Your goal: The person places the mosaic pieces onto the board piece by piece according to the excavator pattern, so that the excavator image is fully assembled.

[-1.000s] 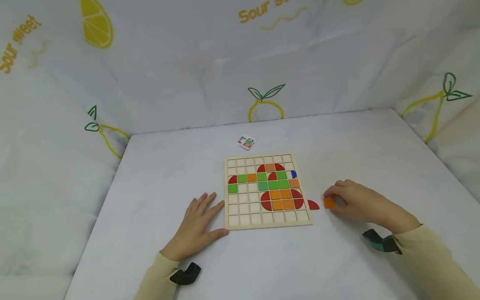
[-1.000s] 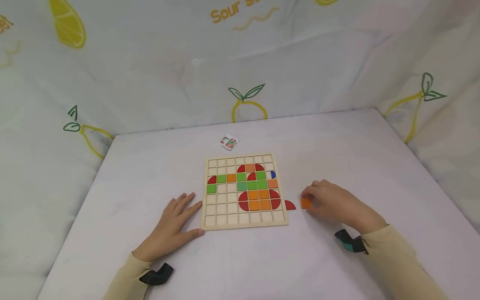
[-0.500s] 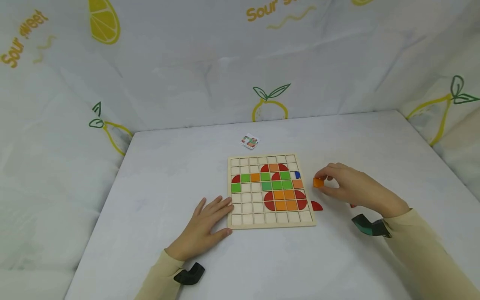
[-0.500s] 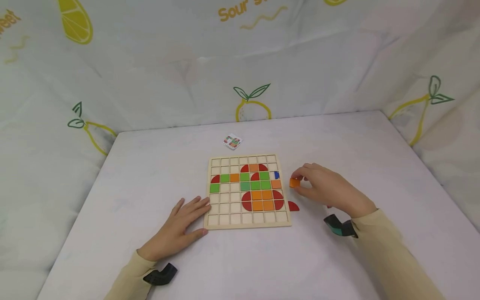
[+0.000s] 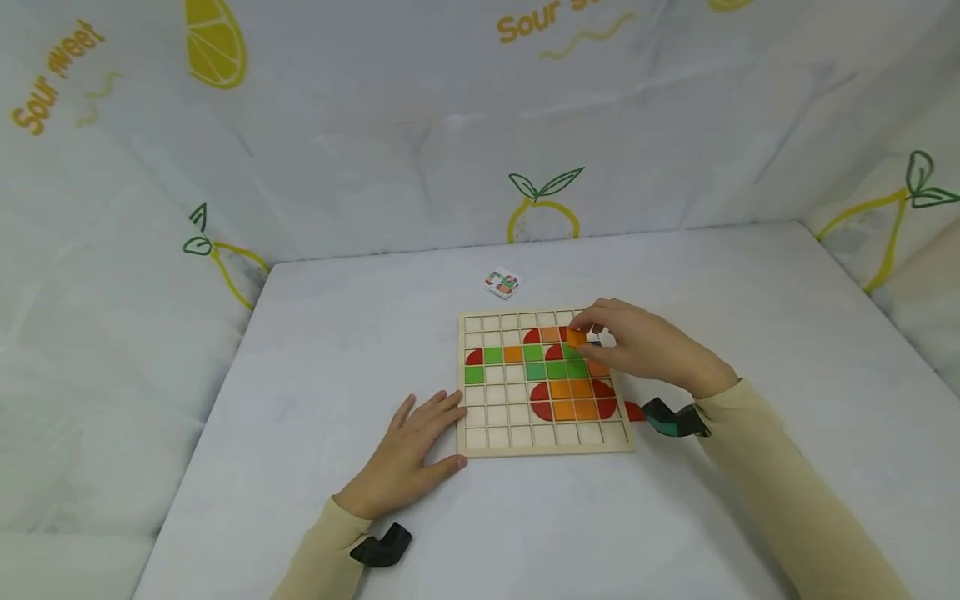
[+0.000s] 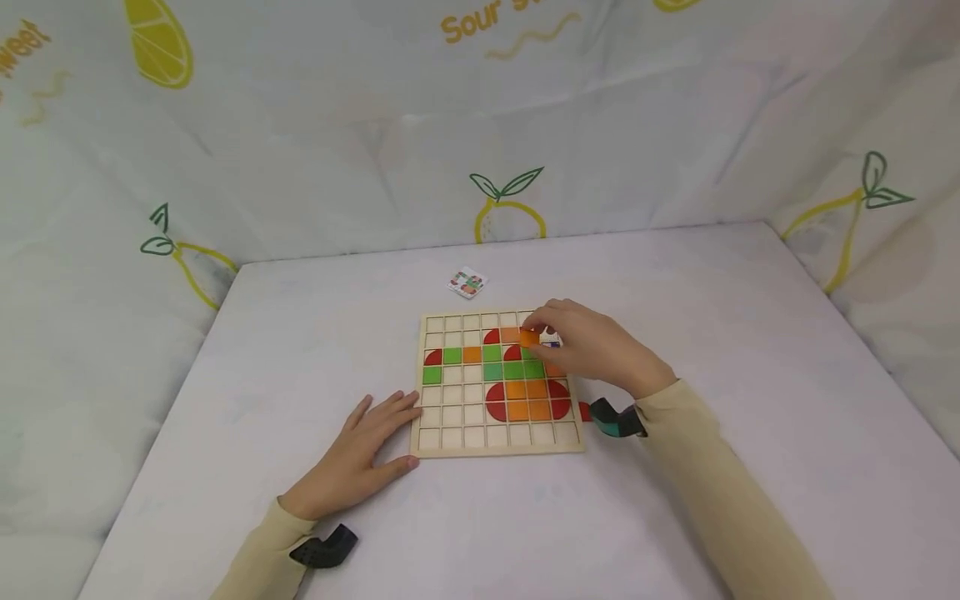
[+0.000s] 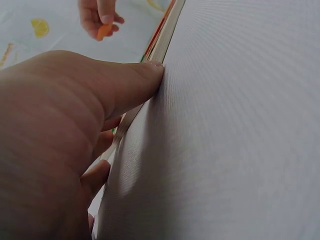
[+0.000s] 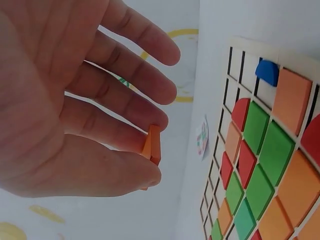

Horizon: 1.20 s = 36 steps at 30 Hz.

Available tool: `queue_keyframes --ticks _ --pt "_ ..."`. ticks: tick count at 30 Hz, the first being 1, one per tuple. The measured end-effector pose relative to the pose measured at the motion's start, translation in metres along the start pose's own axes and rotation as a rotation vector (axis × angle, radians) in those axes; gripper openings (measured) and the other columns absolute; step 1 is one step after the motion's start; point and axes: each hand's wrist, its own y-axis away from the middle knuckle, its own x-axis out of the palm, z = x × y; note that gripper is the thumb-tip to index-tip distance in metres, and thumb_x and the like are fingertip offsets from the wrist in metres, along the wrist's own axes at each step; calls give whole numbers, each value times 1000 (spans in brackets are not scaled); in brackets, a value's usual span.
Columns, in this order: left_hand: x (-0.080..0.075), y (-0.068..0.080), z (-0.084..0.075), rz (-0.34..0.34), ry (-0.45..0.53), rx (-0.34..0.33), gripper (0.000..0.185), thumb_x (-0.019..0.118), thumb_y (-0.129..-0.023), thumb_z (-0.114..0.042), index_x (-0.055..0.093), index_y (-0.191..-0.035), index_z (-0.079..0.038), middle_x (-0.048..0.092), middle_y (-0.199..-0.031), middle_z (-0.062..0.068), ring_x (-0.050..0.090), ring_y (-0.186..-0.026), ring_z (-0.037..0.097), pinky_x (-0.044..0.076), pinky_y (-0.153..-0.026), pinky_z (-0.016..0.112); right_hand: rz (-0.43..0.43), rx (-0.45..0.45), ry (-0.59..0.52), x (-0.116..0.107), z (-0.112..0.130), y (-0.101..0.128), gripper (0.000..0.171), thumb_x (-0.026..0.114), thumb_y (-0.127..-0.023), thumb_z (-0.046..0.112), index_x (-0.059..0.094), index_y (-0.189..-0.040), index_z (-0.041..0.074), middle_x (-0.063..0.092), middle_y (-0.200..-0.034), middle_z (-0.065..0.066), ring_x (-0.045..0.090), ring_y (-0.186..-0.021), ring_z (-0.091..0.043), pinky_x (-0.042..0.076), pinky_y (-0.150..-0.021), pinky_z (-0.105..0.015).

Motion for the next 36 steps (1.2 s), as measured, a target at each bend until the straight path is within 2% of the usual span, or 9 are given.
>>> queue_keyframes --ticks 9,16,19,23,27,36 --pt "2 1 2 1 9 -9 64 72 -94 -37 49 -150 -17 32 -167 -3 25 -157 22 3 -129 55 1 -41 -14 6 18 -25 34 72 -94 22 68 -126 10 66 -119 -5 60 -114 -26 56 -98 -46" --pt "2 1 2 -3 13 -5 63 72 -93 -36 49 -149 -17 32 -167 -3 26 -157 22 3 -129 55 10 -105 -27 14 36 -38 35 72 -95 27 68 -126 12 66 -117 -2 60 -104 -26 57 -89 -39" --pt "2 1 2 0 11 -1 63 72 -94 -35 49 -150 -18 33 -167 -3 26 -157 22 4 -129 55 19 -128 -32 19 43 -43 35 72 -95 29 68 -125 13 66 -118 -1 61 -106 -26 57 -90 -39" --pt "2 0 3 -1 9 7 63 72 -93 -36 49 -150 -18 33 -166 -4 26 -157 21 4 -129 56 26 -167 -36 27 53 -50 35 73 -94 29 69 -124 12 67 -118 -1 61 -110 -25 57 -93 -41" --pt "2 -1 4 -9 4 25 63 71 -94 -37 49 -150 -18 33 -166 -4 26 -157 21 4 -129 56 24 -211 -39 37 62 -54 30 72 -94 25 69 -122 13 67 -117 0 61 -108 -24 56 -91 -37" --pt "1 -1 5 -20 -11 42 63 71 -94 -38 49 -150 -18 33 -166 -4 27 -157 22 4 -129 56 80 -216 13 68 72 -62 31 71 -95 30 69 -123 17 67 -111 5 59 -100 -14 56 -86 -29"
